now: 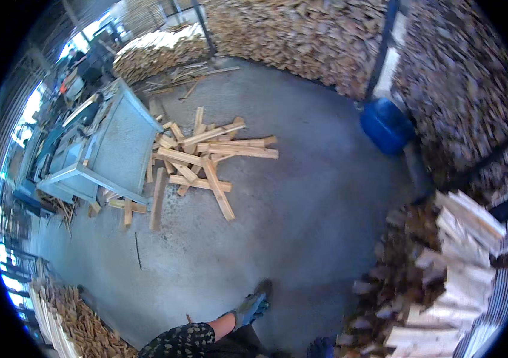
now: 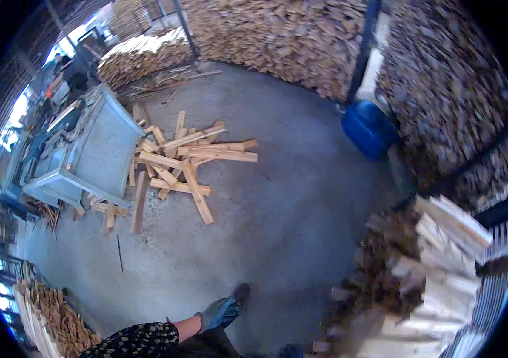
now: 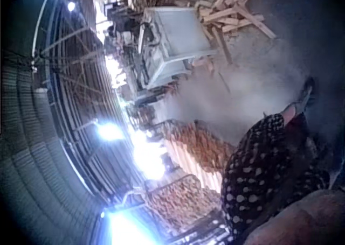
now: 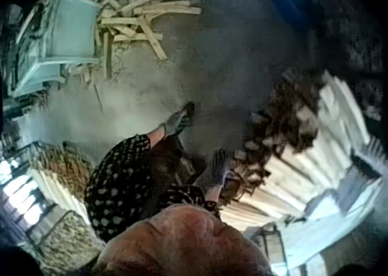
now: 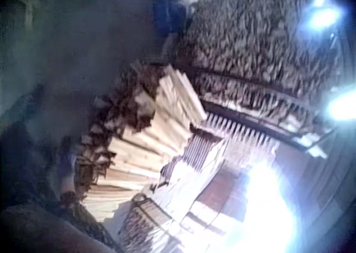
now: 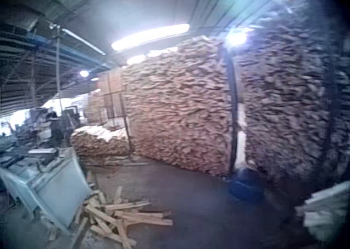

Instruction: The person repeatedly picks up loose wooden planks from a pile on the floor and stacks them onto a metal rack. They gather planks in batches, carry them to the rack, and place them in a neat pile, repeating this cycle multiple times.

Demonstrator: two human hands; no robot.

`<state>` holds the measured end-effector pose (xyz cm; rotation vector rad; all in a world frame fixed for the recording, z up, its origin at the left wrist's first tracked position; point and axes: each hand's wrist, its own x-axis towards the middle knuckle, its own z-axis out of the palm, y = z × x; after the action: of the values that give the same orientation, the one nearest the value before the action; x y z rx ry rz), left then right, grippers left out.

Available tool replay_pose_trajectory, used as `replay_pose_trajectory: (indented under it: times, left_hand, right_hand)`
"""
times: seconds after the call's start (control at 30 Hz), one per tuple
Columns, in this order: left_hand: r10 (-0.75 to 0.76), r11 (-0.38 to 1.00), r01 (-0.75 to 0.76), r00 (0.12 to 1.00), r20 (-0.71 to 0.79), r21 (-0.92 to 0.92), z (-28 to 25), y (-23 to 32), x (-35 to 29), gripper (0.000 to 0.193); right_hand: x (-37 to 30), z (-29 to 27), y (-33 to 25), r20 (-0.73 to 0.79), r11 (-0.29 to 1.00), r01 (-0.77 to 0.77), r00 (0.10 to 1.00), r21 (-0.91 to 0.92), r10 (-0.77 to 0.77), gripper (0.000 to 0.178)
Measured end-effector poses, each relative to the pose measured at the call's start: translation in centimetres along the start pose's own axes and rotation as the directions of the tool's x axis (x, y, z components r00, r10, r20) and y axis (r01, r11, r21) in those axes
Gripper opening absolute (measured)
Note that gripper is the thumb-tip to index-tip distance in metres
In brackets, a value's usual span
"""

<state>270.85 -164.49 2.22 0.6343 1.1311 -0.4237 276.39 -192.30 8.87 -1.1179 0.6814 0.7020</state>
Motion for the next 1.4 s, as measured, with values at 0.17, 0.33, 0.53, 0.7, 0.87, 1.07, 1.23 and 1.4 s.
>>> replay_pose_trajectory:
  times: [0.17,0.33,0.53,0.7,0.87,1.07,1.23,1.4]
  left_hand:
    - [0.591,0.578,-0.686,0.726,0.352,0.443,-7.8,4.0,7.5,0.037]
    - [0.140,0.929,-0.183,0.979,-0.151,-0.321,-3.5,16.4,1.0,0.039]
    - [0.456,0.882,-0.471,0.833,-0.313,0.033,-1.8,21.5,3.3,0.038]
    - [0.662,0.749,-0.563,0.665,-0.347,0.350,-1.5,26.2,6.3,0.040]
    - [0.322,0.848,-0.484,0.793,-0.518,-0.215,0.4,33.2,7.7,0.045]
    - [0.202,0.859,-0.411,0.820,-0.536,-0.305,-3.2,34.2,12.8,0.046]
    - [-0.023,0.620,-0.452,0.806,-0.591,-0.641,-5.1,40.6,14.1,0.044]
    - [0.052,0.413,-0.599,0.768,-0.638,-0.686,-8.8,45.6,15.0,0.042]
  right_hand:
    - [8.2,12.7,-7.4,0.257,0.963,0.067,0.967,-0.261,0.002,0.049]
    - [14.6,20.5,-14.8,0.397,0.899,0.134,0.917,-0.417,0.048,0.046]
    - [25.8,28.4,-23.1,0.358,0.871,0.019,0.916,-0.490,0.182,0.046]
    - [34.2,41.2,-27.1,0.348,0.710,0.065,0.900,-0.702,0.261,0.043]
    - [41.6,50.2,-27.6,0.597,0.711,0.259,0.755,-0.653,0.273,0.044]
    - [44.2,57.9,-22.4,0.546,0.622,0.192,0.708,-0.759,0.448,0.041]
    - [43.1,62.5,-19.7,0.511,0.453,0.263,0.603,-0.852,0.612,0.039]
    - [44.2,68.2,-18.5,0.481,0.489,0.157,0.578,-0.858,0.659,0.037]
